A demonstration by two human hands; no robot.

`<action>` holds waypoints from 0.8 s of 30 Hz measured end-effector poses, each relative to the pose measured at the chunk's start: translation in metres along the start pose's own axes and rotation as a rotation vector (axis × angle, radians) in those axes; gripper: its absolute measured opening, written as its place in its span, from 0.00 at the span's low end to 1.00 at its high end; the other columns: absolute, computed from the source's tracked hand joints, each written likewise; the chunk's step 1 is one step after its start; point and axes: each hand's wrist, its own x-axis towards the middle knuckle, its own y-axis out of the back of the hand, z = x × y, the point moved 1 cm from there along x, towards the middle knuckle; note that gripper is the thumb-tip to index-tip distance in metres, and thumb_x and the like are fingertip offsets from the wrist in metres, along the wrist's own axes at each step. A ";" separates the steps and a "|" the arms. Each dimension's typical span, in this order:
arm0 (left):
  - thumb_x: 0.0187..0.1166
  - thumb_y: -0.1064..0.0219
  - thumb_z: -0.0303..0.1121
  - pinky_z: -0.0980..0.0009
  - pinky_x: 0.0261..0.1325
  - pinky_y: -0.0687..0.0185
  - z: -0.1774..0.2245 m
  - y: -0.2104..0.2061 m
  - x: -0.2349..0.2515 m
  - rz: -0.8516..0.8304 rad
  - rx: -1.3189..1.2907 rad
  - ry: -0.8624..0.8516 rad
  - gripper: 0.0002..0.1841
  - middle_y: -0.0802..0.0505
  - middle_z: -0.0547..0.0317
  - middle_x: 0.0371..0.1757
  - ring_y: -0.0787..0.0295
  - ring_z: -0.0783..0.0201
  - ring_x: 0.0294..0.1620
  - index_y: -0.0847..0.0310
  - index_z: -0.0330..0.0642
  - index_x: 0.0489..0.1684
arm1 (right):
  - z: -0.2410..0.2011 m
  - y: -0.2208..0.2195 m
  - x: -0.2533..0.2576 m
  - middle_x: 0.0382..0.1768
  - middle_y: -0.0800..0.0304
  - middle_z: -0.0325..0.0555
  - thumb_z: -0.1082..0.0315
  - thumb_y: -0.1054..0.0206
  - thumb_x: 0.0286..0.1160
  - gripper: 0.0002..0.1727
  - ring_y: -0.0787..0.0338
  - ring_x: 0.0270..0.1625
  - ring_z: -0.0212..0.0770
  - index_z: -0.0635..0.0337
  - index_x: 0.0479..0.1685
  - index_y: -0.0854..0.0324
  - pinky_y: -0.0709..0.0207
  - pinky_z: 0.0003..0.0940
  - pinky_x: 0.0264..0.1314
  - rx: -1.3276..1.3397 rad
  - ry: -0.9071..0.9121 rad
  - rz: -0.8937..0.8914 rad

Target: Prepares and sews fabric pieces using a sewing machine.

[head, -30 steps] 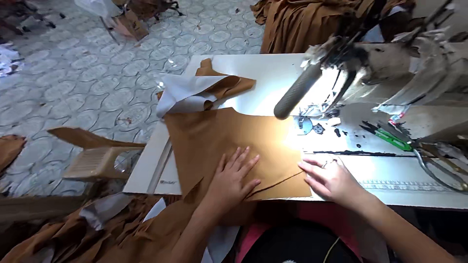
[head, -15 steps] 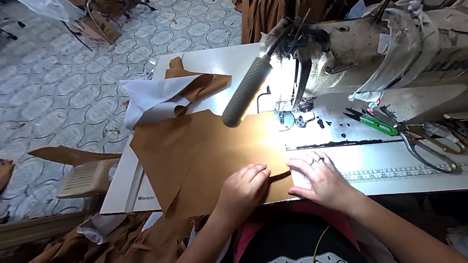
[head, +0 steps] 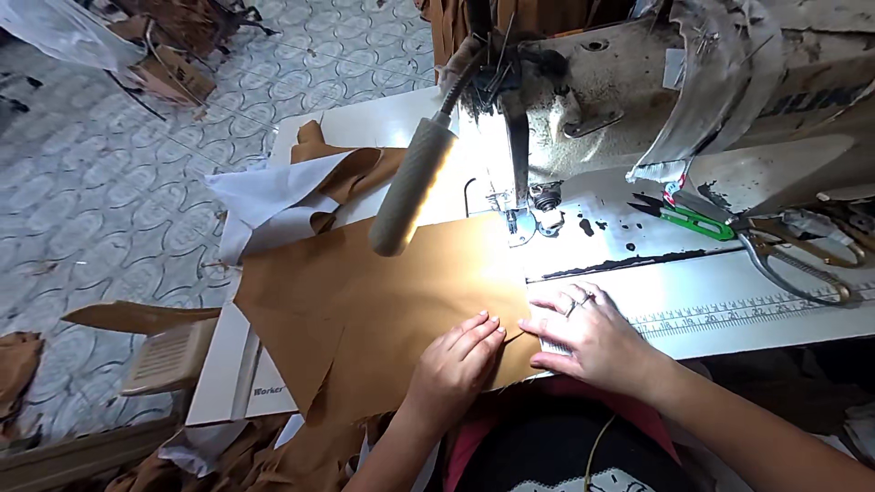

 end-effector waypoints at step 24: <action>0.79 0.40 0.31 0.57 0.59 0.14 -0.017 -0.020 0.044 -0.013 -0.156 0.375 0.13 0.05 0.48 0.46 0.07 0.51 0.52 0.09 0.34 0.46 | 0.020 0.014 0.084 0.67 0.17 0.56 0.50 0.29 0.74 0.26 0.23 0.74 0.54 0.60 0.63 0.12 0.43 0.63 0.78 0.380 -0.286 -0.398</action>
